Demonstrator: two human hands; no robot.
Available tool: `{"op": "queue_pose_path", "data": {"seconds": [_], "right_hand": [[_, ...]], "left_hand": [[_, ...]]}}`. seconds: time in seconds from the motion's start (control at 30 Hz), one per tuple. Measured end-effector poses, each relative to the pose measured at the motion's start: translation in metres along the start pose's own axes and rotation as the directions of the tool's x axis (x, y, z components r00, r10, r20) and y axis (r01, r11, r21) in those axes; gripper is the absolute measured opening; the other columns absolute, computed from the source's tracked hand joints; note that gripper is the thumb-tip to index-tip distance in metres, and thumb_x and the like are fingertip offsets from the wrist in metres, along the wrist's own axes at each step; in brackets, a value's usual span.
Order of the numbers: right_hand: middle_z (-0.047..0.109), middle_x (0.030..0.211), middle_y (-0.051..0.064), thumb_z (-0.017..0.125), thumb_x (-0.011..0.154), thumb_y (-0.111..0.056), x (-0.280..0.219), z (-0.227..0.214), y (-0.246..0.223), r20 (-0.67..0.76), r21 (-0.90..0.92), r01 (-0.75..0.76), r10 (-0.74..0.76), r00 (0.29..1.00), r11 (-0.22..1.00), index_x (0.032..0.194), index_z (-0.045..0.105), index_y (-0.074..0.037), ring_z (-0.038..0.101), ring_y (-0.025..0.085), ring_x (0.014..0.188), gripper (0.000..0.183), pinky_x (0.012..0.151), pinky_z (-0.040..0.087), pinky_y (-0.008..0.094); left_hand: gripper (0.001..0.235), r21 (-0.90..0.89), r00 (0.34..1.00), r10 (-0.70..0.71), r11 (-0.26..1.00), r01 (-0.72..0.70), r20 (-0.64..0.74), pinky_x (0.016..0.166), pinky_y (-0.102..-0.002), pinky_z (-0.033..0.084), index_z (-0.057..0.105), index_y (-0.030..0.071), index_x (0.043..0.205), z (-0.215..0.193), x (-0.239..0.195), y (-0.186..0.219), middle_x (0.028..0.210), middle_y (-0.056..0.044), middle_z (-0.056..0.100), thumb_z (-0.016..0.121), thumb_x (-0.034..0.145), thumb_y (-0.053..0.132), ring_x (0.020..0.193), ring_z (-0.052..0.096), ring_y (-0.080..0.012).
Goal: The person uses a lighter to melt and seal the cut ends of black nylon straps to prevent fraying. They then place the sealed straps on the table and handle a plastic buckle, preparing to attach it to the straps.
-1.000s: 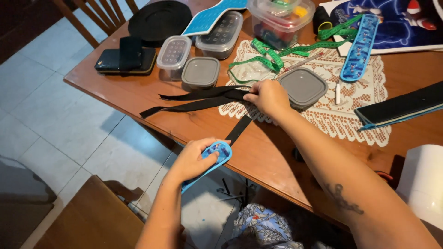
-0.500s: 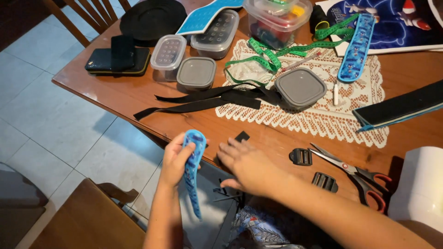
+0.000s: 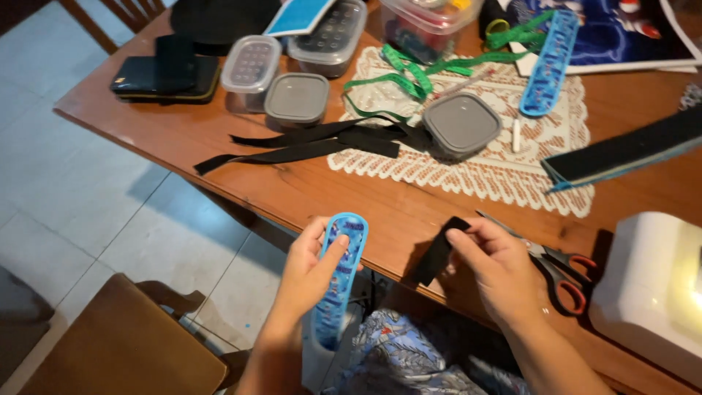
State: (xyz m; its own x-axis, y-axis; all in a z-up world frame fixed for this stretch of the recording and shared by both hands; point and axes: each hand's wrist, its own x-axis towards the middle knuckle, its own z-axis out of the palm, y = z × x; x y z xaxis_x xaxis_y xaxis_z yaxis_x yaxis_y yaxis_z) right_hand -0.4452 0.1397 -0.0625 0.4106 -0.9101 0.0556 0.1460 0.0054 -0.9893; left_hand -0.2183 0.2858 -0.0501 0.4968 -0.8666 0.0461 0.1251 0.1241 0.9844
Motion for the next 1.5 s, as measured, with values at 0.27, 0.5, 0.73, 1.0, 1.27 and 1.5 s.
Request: {"op": "queue_pose_path", "data": {"seconds": [0.27,0.5,0.73,1.0,1.27,1.5], "right_hand": [[0.056,0.070,0.004,0.071,0.096,-0.012,-0.058,-0.058,-0.039,-0.369,-0.005,-0.039,0.034,0.929,0.999,0.105,0.067,-0.004,0.048,0.008,0.052,0.012,0.045,0.035,0.019],[0.062,0.070,0.007,0.072,0.093,-0.005,-0.107,-0.101,-0.030,-0.432,-0.168,-0.081,0.001,0.902,0.982,0.107,0.071,0.001,0.048,0.010,0.056,0.015,0.053,0.039,0.020],[0.075,0.082,0.012,0.076,0.088,-0.003,-0.120,-0.122,-0.020,-0.443,-0.144,-0.233,0.148,0.884,0.962,0.106,0.075,0.001,0.063,0.014,0.068,0.019,0.066,0.053,0.025],[0.077,0.095,0.006,0.077,0.084,-0.005,-0.109,-0.130,-0.008,-0.316,-0.285,-0.204,0.109,0.942,0.937,0.096,0.077,-0.002,0.066,0.013,0.085,0.012,0.080,0.051,0.024],[0.068,0.127,0.025,0.065,0.085,0.000,-0.102,-0.121,-0.018,0.002,0.054,0.141,-0.142,0.990,0.988,0.092,0.070,-0.003,0.073,0.028,0.105,0.010,0.098,0.060,0.041],[0.069,0.102,0.015,0.068,0.090,-0.020,-0.100,-0.125,-0.018,0.039,0.138,0.262,-0.270,0.962,0.955,0.089,0.068,-0.004,0.065,0.024,0.096,0.016,0.086,0.049,0.033]], "left_hand": [[0.029,0.649,0.783,0.280,0.443,-0.619,0.556,0.068,-0.044,0.044,0.063,0.013,0.096,0.062,0.079,0.066,0.086,-0.008,0.070,0.052,0.104,0.040,0.078,0.065,-0.0334],[0.026,0.426,0.458,0.293,0.169,-0.889,0.840,0.075,-0.053,0.047,0.069,0.011,0.095,0.131,0.108,0.016,0.093,-0.011,0.066,0.077,0.085,0.033,0.087,0.062,-0.0373],[0.036,0.267,0.262,0.183,0.000,-0.964,0.947,0.072,-0.045,0.043,0.073,0.017,0.103,0.169,0.056,-0.033,0.094,0.003,0.068,0.084,0.079,0.041,0.099,0.056,-0.0265],[0.005,0.420,0.469,0.524,0.217,-0.881,0.711,0.070,-0.038,0.047,0.068,0.010,0.090,0.168,0.032,-0.024,0.076,-0.003,0.063,0.067,0.085,0.009,0.071,0.061,-0.0247],[0.021,0.299,0.542,0.482,0.492,-0.817,0.688,0.087,-0.039,0.063,0.068,0.002,0.114,0.168,-0.006,0.003,0.112,-0.012,0.076,0.071,0.093,0.002,0.098,0.077,-0.0253],[0.020,0.192,0.699,0.321,0.813,-0.550,0.639,0.114,-0.039,0.050,0.070,0.012,0.114,0.176,-0.029,0.007,0.136,-0.018,0.067,0.074,0.094,0.016,0.128,0.067,-0.0286]]}}
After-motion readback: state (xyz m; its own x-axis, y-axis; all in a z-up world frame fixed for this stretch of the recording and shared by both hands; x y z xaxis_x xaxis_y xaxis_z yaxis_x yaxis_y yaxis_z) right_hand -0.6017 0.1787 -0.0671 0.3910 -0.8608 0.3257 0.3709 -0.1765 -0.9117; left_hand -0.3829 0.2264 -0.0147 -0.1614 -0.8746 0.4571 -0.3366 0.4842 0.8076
